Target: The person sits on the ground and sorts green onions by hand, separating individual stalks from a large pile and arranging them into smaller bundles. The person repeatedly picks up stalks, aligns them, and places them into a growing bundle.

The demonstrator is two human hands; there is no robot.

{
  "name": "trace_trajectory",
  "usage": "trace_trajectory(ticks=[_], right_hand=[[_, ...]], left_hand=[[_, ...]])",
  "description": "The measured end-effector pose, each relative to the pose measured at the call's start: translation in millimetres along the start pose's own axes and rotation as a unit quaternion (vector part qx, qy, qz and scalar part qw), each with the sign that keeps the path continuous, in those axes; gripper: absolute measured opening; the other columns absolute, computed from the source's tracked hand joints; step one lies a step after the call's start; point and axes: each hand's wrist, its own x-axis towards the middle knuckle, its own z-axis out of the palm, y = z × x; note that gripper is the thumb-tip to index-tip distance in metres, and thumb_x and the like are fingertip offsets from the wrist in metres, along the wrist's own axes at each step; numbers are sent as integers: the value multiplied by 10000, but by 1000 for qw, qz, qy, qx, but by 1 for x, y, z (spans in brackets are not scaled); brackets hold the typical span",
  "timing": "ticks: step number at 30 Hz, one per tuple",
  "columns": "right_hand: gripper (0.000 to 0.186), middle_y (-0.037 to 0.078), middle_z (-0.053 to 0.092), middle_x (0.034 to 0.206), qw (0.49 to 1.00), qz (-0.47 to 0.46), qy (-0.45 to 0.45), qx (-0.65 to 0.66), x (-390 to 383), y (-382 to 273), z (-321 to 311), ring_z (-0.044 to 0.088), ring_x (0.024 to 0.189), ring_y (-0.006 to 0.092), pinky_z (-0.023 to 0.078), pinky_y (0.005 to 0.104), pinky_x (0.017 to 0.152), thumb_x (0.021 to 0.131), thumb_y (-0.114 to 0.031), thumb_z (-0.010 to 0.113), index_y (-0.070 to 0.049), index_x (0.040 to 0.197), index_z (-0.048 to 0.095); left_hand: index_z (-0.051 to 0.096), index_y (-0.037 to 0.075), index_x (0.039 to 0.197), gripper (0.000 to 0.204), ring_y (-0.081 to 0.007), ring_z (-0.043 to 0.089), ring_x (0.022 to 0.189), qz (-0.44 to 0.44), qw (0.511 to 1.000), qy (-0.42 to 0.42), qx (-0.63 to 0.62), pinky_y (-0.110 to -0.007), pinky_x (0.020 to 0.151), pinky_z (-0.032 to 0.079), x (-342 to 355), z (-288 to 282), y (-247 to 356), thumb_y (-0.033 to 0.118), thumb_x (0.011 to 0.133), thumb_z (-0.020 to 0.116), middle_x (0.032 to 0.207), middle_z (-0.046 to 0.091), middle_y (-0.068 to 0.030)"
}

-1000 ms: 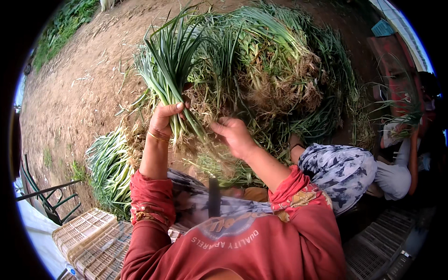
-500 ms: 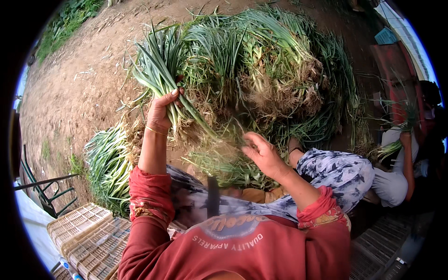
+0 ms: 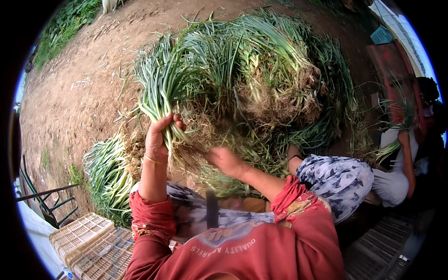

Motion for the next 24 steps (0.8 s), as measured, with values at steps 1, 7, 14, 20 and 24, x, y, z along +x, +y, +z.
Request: trace_trajectory(ticks=[1,7,14,20,24], right_hand=[[277,-30,446,591,998,12,37,-47,2,10,-10,391,548,54,338,218,500,914,-264,507,-24,777,526],[271,179,607,983,932,40,286,-219,89,44,-66,596,902,268,469,349,784,849,-231,540,-26,1024,561],[173,97,569,656,921,82,303,-232,154,57,-94,535,611,191,418,347,576,763,-182,613,-18,736,568],[119,48,625,759,933,5,290,-213,101,15,-112,544,636,76,435,201,592,825,-124,610,-9,799,619],[143,78,647,765,964,-52,248,85,74,-10,-101,631,670,128,526,237,598,837,-132,587,1,875,623]], left_hand=[[524,-30,961,178,-205,596,648,45,999,-22,12,-366,656,538,3,-5,12,55,812,572,772,582,-99],[492,-46,1072,334,-166,531,704,165,985,20,36,-338,699,504,6,13,42,67,781,611,787,529,-68],[474,17,1148,361,-139,480,651,77,995,-1,-60,-267,581,445,24,-25,40,61,805,577,780,519,-57],[494,6,1126,362,-138,536,642,42,999,35,3,-258,569,471,19,-16,37,32,779,594,782,574,-76],[522,-10,1074,322,-133,542,597,20,995,55,77,-232,540,471,21,-5,29,14,764,609,745,587,-81]])
